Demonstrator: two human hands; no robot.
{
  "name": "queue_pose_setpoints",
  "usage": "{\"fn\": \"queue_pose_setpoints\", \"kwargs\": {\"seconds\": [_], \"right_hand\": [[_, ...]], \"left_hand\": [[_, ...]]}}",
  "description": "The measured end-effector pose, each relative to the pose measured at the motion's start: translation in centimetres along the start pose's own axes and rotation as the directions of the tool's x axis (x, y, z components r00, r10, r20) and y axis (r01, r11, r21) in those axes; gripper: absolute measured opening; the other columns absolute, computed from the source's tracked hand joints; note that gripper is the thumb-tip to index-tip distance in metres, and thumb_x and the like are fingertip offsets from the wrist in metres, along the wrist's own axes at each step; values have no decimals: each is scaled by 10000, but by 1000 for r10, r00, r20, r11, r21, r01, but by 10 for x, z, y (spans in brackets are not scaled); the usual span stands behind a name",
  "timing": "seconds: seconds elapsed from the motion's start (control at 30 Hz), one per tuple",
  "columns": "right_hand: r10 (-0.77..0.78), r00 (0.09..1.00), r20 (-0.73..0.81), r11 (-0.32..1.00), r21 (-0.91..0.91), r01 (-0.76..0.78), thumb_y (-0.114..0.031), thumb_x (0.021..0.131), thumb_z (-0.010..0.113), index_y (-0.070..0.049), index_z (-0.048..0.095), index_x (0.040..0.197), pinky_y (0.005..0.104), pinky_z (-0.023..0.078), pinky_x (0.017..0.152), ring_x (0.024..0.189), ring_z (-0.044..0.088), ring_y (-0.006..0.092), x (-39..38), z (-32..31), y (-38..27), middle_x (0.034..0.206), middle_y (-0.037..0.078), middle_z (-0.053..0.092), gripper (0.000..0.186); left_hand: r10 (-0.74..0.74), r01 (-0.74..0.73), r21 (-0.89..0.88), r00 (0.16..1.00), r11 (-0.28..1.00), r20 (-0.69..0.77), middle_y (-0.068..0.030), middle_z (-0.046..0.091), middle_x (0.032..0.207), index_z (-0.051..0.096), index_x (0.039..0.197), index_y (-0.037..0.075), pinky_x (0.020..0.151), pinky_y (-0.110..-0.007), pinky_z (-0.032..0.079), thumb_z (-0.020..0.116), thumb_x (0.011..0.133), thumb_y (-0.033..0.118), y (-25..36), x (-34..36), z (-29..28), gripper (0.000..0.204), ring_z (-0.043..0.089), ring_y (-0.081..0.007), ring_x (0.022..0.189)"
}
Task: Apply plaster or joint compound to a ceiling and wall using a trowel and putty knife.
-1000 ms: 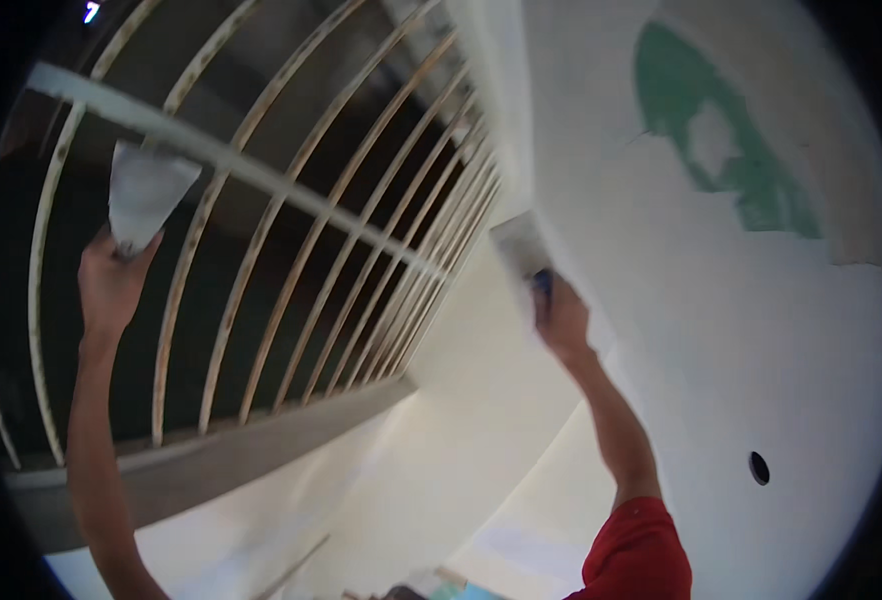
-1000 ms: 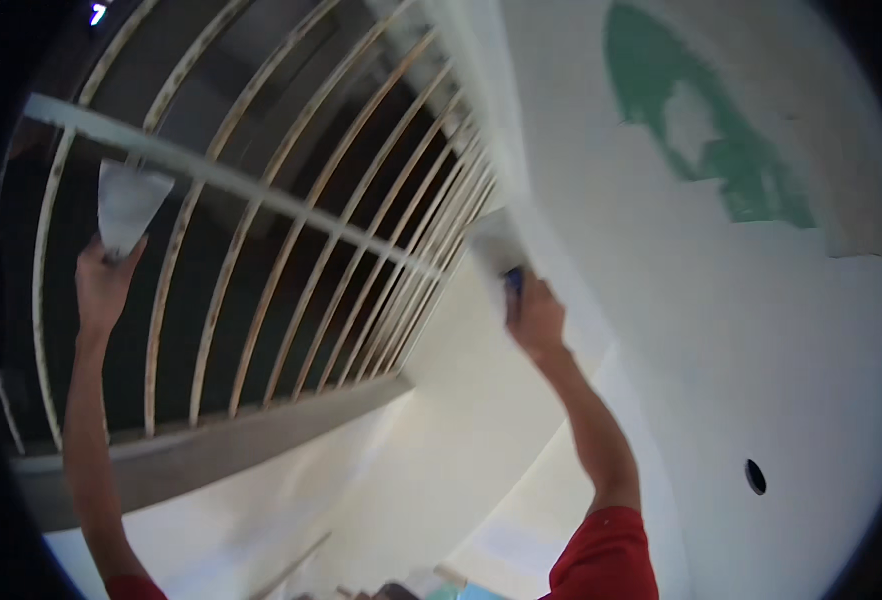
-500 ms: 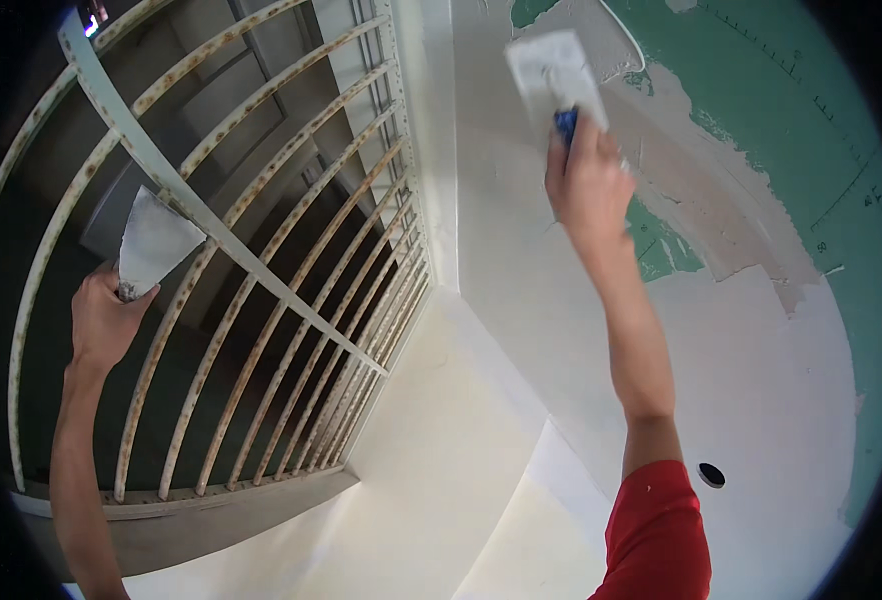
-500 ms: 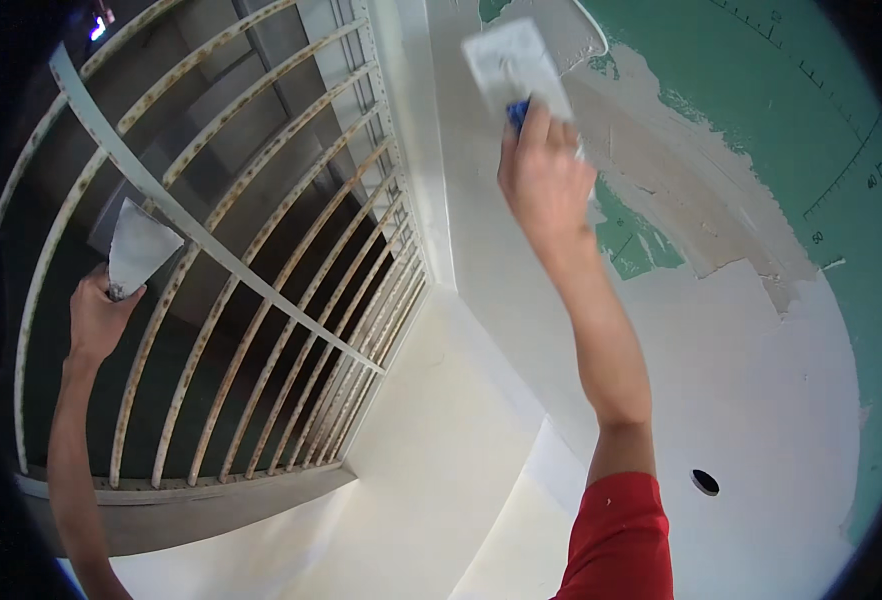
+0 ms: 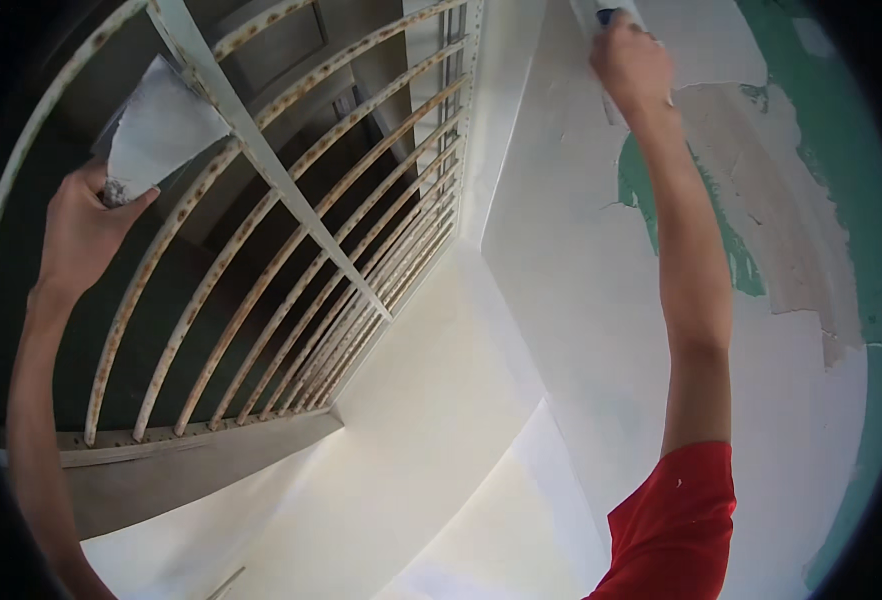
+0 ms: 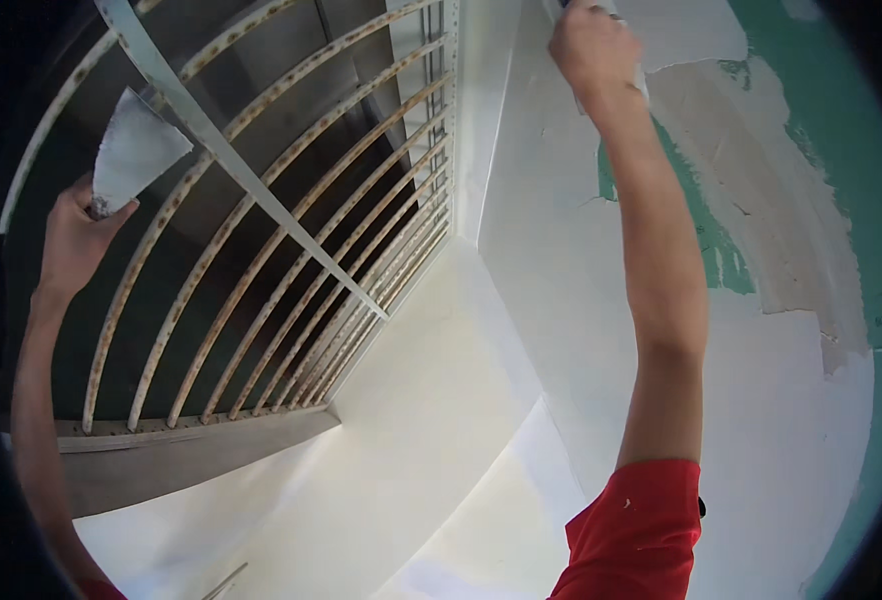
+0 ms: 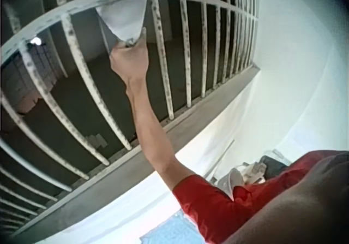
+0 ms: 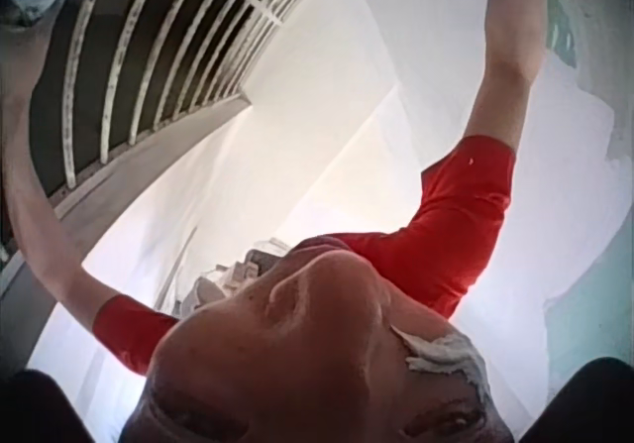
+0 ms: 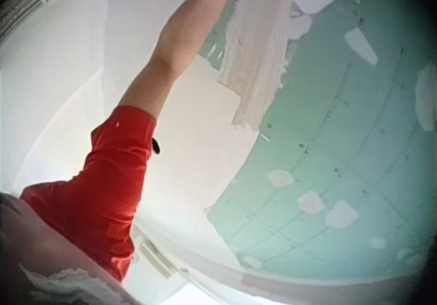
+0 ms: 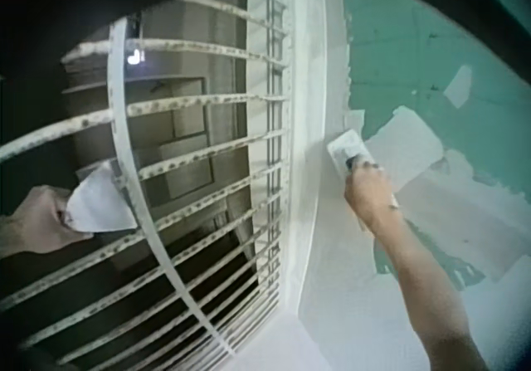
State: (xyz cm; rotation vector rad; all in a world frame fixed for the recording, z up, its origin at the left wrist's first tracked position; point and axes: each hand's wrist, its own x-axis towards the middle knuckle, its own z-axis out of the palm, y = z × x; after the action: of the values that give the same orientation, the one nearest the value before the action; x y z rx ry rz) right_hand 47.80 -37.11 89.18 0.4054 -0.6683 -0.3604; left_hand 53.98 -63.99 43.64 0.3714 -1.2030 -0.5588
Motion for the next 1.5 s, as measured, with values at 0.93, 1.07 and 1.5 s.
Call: {"fn": "queue_pose_setpoints", "kwargs": {"seconds": [0.93,1.07,1.5], "right_hand": [[-188,950,-251,972,-186,143,-227,834,652,-93,576,1145,368,480,417,527,628,254,-66,-78,31,776,96,660,347],[-132,976,-172,970,-224,92,-248,863,586,-101,572,1087,407,493,454,590,657,309,-19,-104,45,793,128,687,268],[-128,903,411,990,8,137,-174,877,507,-65,609,1035,476,545,668,817,702,351,-50,76,-27,942,182,711,217]], "left_hand": [[126,-125,42,992,991,-11,-68,666,860,655,1045,-24,637,-271,446,698,810,8,-13,3,5,241,542,-123,649],[127,-129,-23,989,991,-72,-70,663,852,652,1063,-20,651,-273,451,703,808,16,-12,-3,6,263,550,-123,667],[11,-39,-338,996,940,-84,-87,676,863,640,1081,-28,678,-268,462,707,791,6,-66,3,28,300,577,-129,710]]}}
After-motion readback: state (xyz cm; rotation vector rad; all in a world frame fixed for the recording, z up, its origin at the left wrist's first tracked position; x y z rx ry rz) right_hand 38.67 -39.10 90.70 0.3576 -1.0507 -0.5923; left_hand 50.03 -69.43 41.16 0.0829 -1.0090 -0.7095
